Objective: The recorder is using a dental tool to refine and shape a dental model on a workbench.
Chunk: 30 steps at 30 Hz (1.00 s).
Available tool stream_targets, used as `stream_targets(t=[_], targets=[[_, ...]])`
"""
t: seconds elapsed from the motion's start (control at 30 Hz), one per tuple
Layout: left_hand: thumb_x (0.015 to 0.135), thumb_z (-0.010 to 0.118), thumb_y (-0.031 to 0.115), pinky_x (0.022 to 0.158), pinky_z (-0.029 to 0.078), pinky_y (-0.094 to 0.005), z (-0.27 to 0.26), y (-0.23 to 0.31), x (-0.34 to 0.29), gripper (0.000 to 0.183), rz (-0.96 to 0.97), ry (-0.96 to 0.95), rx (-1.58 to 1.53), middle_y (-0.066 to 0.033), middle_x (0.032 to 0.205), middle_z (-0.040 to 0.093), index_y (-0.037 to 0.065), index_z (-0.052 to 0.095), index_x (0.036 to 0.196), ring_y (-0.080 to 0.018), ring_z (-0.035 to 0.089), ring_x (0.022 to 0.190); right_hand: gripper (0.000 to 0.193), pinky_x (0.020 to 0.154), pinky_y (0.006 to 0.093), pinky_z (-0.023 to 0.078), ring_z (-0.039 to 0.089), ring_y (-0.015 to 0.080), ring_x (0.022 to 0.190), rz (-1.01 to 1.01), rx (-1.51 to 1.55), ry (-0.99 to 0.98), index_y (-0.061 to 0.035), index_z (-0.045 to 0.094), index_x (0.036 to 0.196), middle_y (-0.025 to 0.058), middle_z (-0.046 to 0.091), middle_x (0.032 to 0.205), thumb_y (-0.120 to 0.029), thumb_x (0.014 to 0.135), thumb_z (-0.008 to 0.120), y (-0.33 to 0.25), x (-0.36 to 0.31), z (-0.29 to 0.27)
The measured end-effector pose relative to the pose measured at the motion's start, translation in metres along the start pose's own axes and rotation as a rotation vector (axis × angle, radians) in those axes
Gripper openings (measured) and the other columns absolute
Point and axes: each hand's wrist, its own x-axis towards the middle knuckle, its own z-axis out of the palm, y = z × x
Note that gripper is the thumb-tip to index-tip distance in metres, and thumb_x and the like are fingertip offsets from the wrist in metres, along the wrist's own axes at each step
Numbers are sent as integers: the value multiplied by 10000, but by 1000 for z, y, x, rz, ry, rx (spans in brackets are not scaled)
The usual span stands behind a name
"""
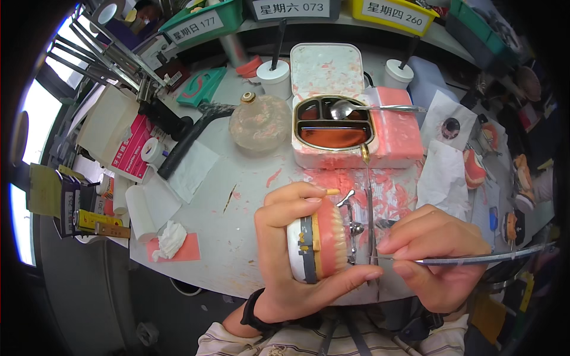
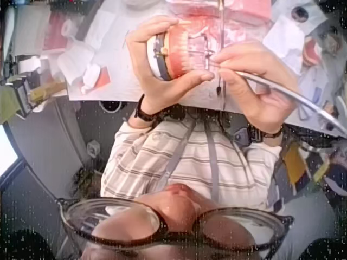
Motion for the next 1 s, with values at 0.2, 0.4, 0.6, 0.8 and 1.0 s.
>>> stream_targets(t=[0.2,0.4,0.6,0.8,1.0], targets=[[541,868,211,839,397,-356,-1,-3,-6,803,0,2,-20,-197,1101,441,12,373,1141,-257,476,993,113,649,311,507,645,261,709,111,335,-3,14,610,827,147,649,837,34,728,662,6,-4,9],[542,866,231,822,399,-375,-2,-6,-4,791,62,-37,17,-195,1100,434,28,379,1132,-265,479,975,118,597,294,517,644,244,667,-75,20,-79,-1,581,838,169,656,769,-11,749,659,2,-1,5],[528,867,302,865,399,-386,1,-3,-7,833,-6,-6,45,-202,1118,438,25,367,1132,-269,469,1015,92,582,290,510,634,232,640,-79,2,-25,4,605,806,139,651,735,-12,740,666,5,-5,3],[519,864,380,886,421,-383,1,-5,-8,879,-60,-13,49,-212,1133,442,14,356,1136,-270,461,1050,87,623,312,508,638,249,701,51,141,-16,6,592,806,182,647,798,-4,744,653,8,-8,4],[527,865,310,873,395,-386,4,-4,-5,843,-4,-15,10,-205,1112,438,19,361,1136,-268,463,1023,95,613,315,513,642,254,693,117,340,102,-1,583,823,179,651,798,-14,759,651,2,-12,4]])
